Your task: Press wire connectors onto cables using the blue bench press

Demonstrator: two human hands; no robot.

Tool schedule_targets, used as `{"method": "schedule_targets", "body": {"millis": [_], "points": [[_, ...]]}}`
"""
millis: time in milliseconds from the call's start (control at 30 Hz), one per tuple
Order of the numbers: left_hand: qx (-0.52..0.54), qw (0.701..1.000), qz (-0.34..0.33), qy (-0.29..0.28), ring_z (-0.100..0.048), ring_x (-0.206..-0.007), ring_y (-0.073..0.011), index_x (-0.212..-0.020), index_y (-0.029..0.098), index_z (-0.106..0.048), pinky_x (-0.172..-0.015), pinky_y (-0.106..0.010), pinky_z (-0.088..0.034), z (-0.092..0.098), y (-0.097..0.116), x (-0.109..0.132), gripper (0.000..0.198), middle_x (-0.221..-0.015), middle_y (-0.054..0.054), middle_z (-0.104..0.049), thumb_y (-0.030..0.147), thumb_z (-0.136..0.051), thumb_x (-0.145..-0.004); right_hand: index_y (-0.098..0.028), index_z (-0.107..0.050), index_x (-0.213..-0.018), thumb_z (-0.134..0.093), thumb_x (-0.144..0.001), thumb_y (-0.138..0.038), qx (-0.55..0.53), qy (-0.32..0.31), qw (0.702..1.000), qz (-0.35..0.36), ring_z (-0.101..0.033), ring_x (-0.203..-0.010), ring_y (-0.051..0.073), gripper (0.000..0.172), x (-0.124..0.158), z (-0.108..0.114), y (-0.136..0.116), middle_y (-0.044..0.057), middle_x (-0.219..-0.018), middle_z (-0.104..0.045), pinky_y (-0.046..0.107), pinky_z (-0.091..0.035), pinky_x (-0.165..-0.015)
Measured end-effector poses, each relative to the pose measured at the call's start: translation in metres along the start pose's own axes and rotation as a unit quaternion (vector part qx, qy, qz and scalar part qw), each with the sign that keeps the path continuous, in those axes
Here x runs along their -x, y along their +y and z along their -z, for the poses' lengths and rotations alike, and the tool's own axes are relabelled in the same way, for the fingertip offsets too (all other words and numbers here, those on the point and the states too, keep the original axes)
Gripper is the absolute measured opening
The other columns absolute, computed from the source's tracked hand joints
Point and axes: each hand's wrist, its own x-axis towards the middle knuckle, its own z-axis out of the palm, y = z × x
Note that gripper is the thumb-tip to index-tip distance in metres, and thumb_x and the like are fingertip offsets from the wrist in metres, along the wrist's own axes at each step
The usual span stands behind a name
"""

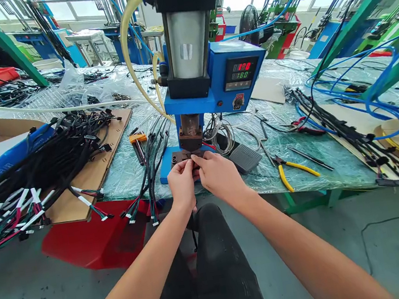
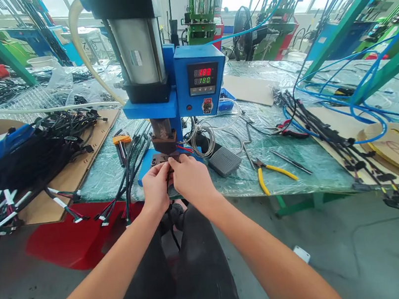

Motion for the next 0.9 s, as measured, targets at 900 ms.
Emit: {"method": "schedule_targets", "body": {"millis": [900], "points": [[0.008, 0.998, 0.047, -0.037, -0.055, -0.044, -0.0087, -0.072, 0.014, -0.064, -0.051, -0.024, -0.049, 0.005, 0.004, -0.006, 0.024, -0.064, 0.000, -0.066, 0.034, -0.075, -0.064, -0.023, -0.048, -0.145, -0.037, -0.097, -0.022, 0.085, -0.023, 0.996, 0.031, -0.061, -0.104, 0.026, 0.049, -0.003, 0.003, 0.002, 0.014, -0.124, -0.062, 0.032, -0.047, -0.073]]}}
